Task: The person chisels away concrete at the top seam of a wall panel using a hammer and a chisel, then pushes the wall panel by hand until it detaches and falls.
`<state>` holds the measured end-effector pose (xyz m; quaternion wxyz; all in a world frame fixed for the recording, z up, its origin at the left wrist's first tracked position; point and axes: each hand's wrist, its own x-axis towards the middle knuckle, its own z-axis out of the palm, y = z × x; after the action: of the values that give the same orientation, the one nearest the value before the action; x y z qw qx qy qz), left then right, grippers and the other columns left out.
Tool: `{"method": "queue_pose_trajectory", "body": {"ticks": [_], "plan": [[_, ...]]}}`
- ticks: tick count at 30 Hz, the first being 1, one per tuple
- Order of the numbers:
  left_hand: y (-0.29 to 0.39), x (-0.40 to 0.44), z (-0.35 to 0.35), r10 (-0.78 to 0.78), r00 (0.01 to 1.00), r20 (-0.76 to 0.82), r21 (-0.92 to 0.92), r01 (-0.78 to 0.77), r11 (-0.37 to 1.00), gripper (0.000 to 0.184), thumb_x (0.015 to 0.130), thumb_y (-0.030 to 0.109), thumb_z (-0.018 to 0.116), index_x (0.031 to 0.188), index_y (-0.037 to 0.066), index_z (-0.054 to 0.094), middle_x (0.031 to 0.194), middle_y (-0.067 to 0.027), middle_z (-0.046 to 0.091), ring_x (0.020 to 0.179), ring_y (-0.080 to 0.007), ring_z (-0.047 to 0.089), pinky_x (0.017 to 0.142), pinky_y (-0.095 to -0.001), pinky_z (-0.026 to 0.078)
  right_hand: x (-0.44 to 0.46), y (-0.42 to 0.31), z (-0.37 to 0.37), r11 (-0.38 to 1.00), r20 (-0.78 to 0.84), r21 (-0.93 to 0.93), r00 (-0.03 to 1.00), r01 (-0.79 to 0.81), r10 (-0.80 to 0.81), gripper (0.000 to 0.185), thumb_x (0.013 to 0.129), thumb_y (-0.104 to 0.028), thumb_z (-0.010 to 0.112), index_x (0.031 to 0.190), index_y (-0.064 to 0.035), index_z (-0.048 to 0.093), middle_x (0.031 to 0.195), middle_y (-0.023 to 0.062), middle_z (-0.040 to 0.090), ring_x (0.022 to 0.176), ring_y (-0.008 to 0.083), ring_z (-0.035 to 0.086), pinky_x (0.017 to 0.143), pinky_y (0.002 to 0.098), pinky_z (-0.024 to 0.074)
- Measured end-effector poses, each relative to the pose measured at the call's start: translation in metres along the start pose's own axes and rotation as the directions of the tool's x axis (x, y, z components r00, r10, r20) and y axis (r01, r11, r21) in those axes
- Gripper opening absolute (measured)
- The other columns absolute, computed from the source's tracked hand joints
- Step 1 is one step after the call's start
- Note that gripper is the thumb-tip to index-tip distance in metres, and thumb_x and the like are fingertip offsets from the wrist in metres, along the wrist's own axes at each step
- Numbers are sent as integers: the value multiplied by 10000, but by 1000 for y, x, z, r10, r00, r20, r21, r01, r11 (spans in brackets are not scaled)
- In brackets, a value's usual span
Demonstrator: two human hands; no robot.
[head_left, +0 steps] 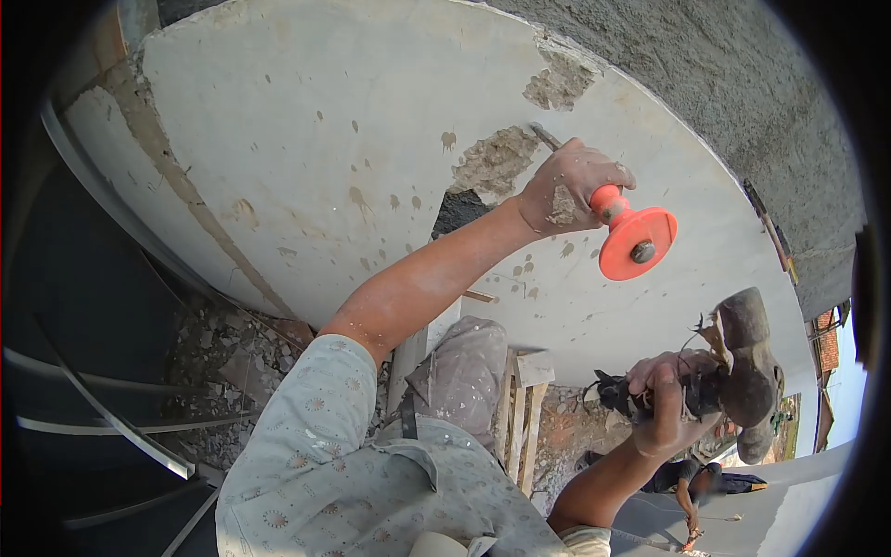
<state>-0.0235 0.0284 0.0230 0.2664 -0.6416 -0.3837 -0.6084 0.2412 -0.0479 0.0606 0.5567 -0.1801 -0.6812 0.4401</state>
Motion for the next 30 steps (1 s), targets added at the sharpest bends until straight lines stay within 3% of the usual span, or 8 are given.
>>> {"method": "queue_pose_trajectory", "body": {"ticks": [6, 7, 9, 16, 21, 24, 28, 30], "plan": [[0, 1, -1, -47, 999, 3, 8, 47, 999, 293, 678, 256, 813, 904, 142, 666, 826, 12, 691, 750, -169, 648, 737, -310, 443, 23, -6, -10, 721, 12, 177, 731, 670, -682, 57, 882, -63, 382, 920, -84, 344, 724, 33, 352, 656, 199, 453, 696, 429, 426], [1, 2, -2, -45, 999, 4, 6, 45, 999, 293, 679, 250, 813, 909, 140, 668, 831, 8, 692, 753, -171, 649, 737, -312, 446, 15, 14, 10, 778, -24, 187, 794, 600, -607, 105, 876, -45, 420, 963, -71, 369, 724, 34, 400, 650, 194, 472, 703, 421, 436], [-6, -1, -1, -28, 992, -126, -13, 26, 1000, 294, 658, 254, 817, 881, 147, 659, 806, -2, 682, 725, -184, 636, 716, -317, 426, -2, 33, 8, 954, 101, -192, 962, -232, 254, 417, 799, 30, 653, 1134, 6, 407, 747, 90, 569, 614, 174, 558, 602, 325, 486], [-1, 4, -11, -42, 995, -87, -77, 35, 996, 286, 705, 248, 803, 929, 120, 681, 821, -12, 694, 709, -181, 626, 720, -320, 462, 6, -4, -34, 979, 113, 188, 988, 79, -102, 181, 851, -30, 511, 1003, 22, 427, 723, 106, 447, 639, 220, 500, 635, 399, 457], [15, 3, -5, 52, 996, 74, 1, -52, 999, 253, 718, 276, 780, 918, 164, 675, 695, 61, 622, 669, -139, 586, 738, -302, 405, 11, -32, -45, 790, -133, 16, 785, 612, -605, 134, 812, -165, 470, 751, -100, 370, 747, 55, 338, 672, 198, 413, 688, 434, 364], [7, 8, -2, 51, 997, 56, -46, -48, 998, 277, 705, 285, 784, 930, 165, 677, 702, 60, 626, 673, -142, 584, 729, -309, 405, 14, -28, -63, 617, 7, 319, 650, 719, -760, 350, 836, -333, 666, 883, 6, 595, 731, 152, 585, 627, 310, 580, 625, 556, 491], [0, 8, 4, 51, 999, 19, -52, -50, 997, 296, 702, 301, 791, 938, 162, 680, 705, 56, 627, 662, -147, 580, 717, -318, 403, -3, 1, -8, 681, -127, 72, 684, 729, -719, 187, 907, -173, 503, 867, -98, 337, 737, 2, 372, 648, 163, 424, 687, 418, 412], [1, 9, 2, 49, 998, 41, -12, -49, 999, 307, 699, 309, 796, 940, 157, 680, 700, 54, 626, 658, -147, 580, 715, -320, 405, -7, 37, 15, 932, 33, 17, 931, 362, -362, 154, 822, -39, 549, 890, -73, 415, 714, 64, 461, 609, 186, 494, 617, 392, 466]]}}
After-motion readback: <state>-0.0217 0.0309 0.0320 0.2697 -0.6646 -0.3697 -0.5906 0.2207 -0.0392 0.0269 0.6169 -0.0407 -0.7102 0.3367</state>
